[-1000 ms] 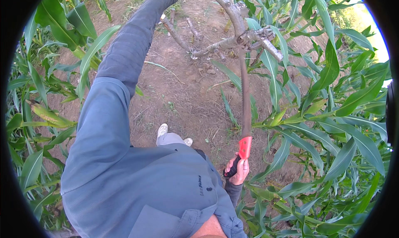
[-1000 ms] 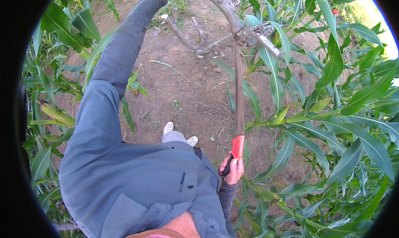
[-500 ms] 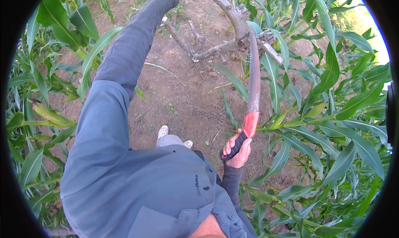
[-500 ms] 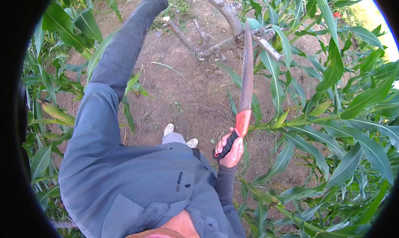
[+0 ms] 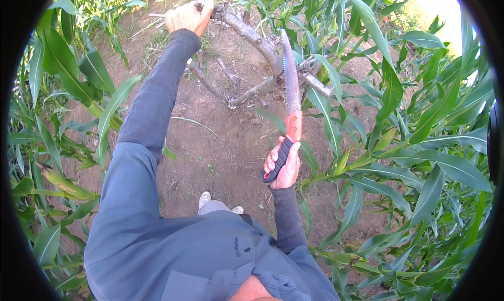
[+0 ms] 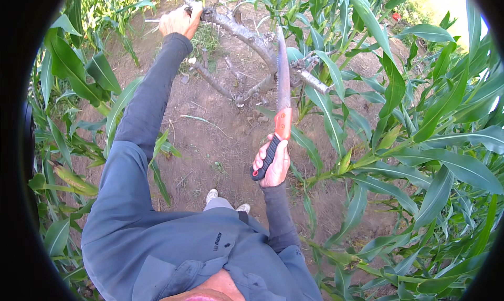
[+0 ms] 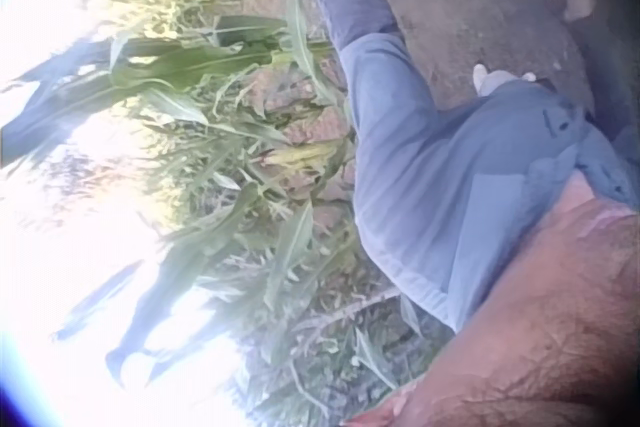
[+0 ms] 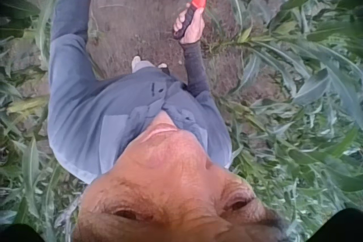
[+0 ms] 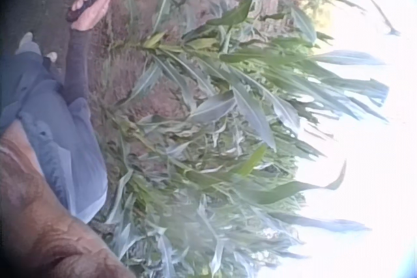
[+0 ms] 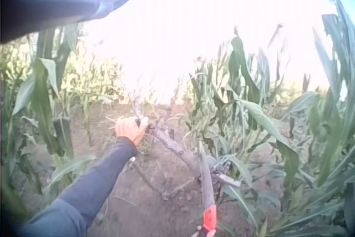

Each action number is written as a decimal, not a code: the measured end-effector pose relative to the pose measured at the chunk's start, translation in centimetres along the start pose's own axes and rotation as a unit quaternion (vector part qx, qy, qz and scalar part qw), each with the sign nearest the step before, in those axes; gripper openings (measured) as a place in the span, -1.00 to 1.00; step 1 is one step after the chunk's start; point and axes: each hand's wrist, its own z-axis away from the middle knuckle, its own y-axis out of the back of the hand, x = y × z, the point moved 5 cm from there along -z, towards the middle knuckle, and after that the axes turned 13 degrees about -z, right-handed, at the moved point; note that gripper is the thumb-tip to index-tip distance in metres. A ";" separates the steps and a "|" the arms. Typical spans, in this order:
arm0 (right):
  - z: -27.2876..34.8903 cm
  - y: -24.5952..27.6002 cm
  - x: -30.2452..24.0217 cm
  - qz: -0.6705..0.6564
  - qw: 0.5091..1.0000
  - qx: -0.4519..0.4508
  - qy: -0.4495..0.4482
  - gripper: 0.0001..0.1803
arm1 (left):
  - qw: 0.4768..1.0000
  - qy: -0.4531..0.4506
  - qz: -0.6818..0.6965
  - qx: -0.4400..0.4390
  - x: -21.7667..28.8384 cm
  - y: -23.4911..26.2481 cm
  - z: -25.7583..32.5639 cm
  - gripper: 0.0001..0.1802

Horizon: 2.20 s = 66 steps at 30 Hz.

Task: The person saws off a branch from a small tree using a hand saw, then picks up the severed branch by hand and moves it.

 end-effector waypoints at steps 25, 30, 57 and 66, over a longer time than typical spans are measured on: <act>-3.8 -3.4 0.0 -0.032 0.995 0.019 0.094 -0.55 | 0.992 -0.011 -0.054 -0.111 -0.1 -0.5 -1.5 -0.38; -5.0 -3.2 2.0 -0.018 0.996 0.063 0.066 -0.51 | 0.996 -0.002 -0.033 -0.086 0.3 0.1 -0.9 -0.32; -6.0 0.1 6.1 0.012 0.995 0.096 -0.004 -0.37 | 0.998 -0.015 -0.043 0.045 0.5 0.2 -0.4 -0.41; -10.4 -2.9 4.1 0.008 0.996 0.093 -0.004 -0.35 | 0.998 -0.015 -0.037 0.047 0.8 0.4 -0.6 -0.45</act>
